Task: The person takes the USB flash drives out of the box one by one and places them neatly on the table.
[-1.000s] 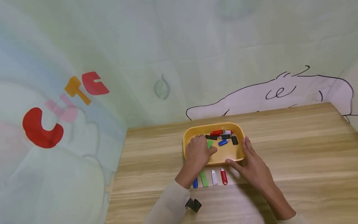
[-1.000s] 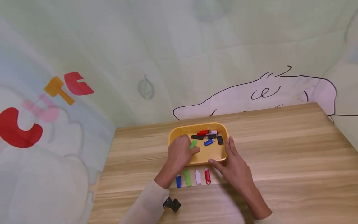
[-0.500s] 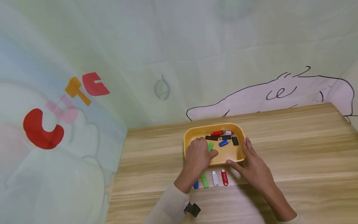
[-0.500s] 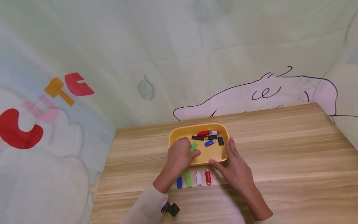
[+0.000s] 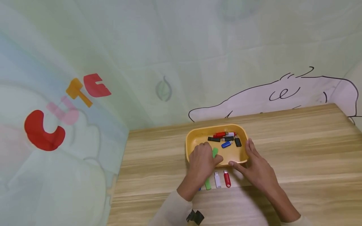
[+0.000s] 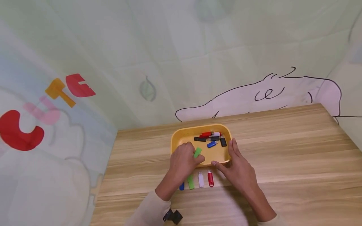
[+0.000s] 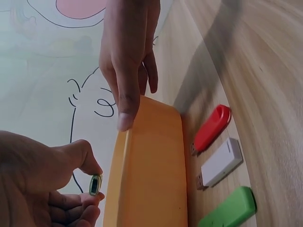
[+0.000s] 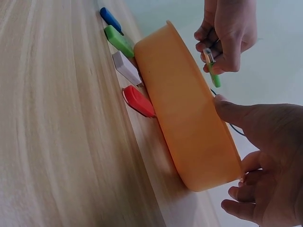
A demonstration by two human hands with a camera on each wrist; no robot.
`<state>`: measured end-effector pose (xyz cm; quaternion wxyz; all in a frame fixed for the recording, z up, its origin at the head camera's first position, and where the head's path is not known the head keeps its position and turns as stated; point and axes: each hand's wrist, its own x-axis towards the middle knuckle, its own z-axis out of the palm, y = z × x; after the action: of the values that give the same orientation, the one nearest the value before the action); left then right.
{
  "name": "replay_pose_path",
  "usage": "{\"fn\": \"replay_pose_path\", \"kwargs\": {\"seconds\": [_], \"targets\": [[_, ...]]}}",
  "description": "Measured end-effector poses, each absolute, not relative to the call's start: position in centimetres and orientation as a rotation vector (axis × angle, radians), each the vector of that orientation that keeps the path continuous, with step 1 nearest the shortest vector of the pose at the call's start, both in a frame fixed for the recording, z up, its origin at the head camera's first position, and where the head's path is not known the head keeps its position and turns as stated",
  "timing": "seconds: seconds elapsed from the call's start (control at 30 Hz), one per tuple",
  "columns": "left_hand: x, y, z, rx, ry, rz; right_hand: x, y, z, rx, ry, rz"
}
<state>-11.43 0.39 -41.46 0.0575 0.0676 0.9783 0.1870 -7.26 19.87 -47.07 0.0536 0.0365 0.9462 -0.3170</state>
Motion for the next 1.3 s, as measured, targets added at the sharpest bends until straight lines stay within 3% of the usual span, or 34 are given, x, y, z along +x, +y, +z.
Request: {"fn": "replay_pose_path", "kwargs": {"seconds": [1.3], "targets": [[-8.1,1.8,-40.9,0.284,2.929,0.538,-7.5,20.5,-45.8,0.003,2.867,-0.851]]}}
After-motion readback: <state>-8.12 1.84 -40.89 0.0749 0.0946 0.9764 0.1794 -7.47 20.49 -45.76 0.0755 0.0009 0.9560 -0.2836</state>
